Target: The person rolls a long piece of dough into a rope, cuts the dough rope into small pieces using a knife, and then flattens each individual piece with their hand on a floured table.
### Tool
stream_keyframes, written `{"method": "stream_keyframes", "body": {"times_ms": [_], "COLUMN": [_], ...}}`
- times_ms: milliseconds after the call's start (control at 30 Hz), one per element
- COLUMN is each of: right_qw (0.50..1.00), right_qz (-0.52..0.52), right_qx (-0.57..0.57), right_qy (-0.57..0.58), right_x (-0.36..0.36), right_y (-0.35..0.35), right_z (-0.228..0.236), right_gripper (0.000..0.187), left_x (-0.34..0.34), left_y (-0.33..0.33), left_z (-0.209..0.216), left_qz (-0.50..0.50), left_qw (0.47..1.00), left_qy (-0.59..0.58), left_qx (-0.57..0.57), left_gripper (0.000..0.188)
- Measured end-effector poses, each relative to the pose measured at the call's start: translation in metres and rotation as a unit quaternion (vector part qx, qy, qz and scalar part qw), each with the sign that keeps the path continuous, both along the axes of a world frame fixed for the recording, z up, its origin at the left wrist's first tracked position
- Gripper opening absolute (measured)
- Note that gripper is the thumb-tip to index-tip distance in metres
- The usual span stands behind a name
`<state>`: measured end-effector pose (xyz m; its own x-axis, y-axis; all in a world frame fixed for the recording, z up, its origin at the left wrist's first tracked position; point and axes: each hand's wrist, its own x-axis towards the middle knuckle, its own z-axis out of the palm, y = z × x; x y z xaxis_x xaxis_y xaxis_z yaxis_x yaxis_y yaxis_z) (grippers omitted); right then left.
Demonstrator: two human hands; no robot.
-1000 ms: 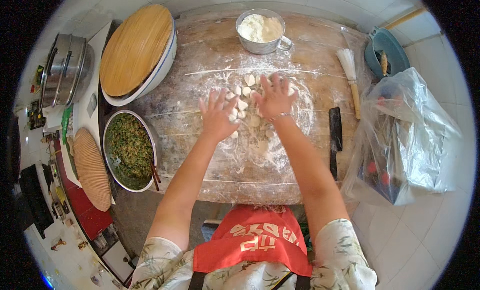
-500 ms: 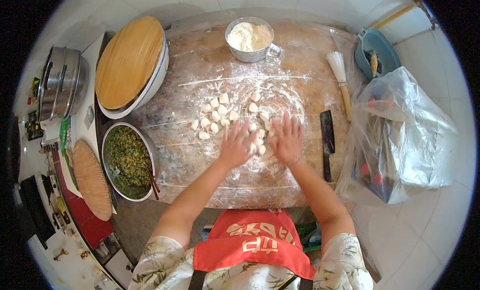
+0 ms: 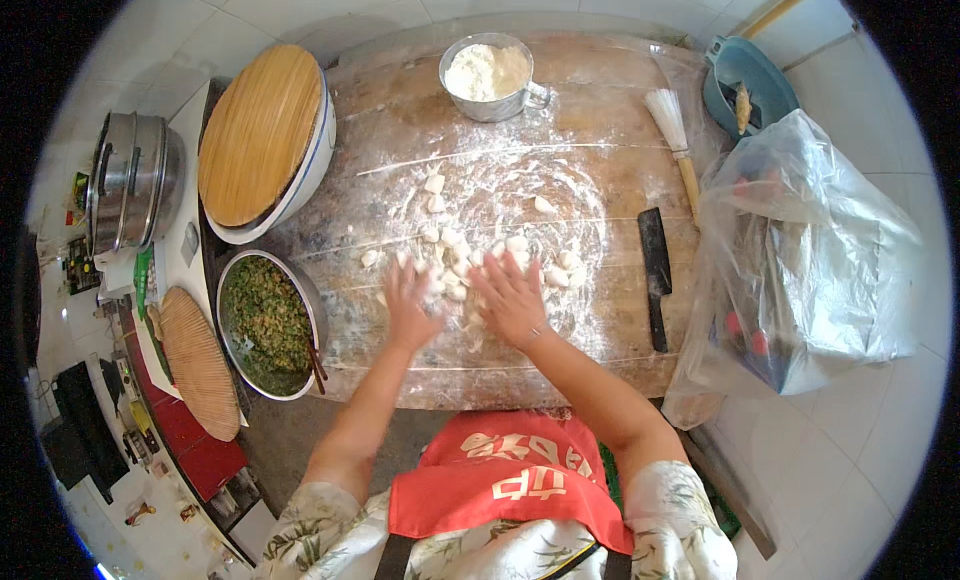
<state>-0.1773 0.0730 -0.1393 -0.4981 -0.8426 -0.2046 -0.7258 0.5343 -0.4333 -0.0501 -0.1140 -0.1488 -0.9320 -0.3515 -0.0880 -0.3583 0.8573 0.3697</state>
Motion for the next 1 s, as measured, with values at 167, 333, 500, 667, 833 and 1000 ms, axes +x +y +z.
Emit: {"method": "stream_keyframes", "body": {"times_ms": [167, 333, 500, 667, 833, 1000], "right_qw": [0.992, 0.978, 0.98, 0.997, 0.997, 0.995], "right_qz": [-0.047, -0.167, -0.186, 0.011, 0.041, 0.034], "right_qx": [0.028, -0.026, 0.063, 0.075, 0.06, -0.012], "right_qy": [0.112, 0.118, 0.04, 0.024, -0.021, 0.093], "right_x": [-0.033, -0.099, -0.094, -0.007, 0.019, -0.037], "right_y": [0.093, 0.038, -0.061, -0.04, 0.056, 0.06], "right_z": [-0.017, -0.019, 0.006, 0.017, 0.013, -0.009], "right_gripper": [0.068, 0.071, 0.074, 0.073, 0.068, 0.058], "left_x": [-0.025, -0.119, -0.136, -0.029, 0.04, -0.03], "left_y": [0.069, 0.034, -0.032, -0.032, 0.046, 0.061], "left_z": [0.022, 0.01, 0.046, 0.019, 0.012, 0.002], "left_qz": [-0.122, -0.167, -0.093, -0.061, -0.052, -0.099], "left_qw": [0.986, 0.983, 0.988, 0.996, 0.997, 0.991], "left_qy": [-0.109, -0.062, -0.101, -0.057, -0.017, 0.049], "left_qx": [0.04, -0.035, -0.069, -0.037, 0.053, 0.08], "left_gripper": [0.087, 0.082, 0.068, 0.068, 0.075, 0.066]}}
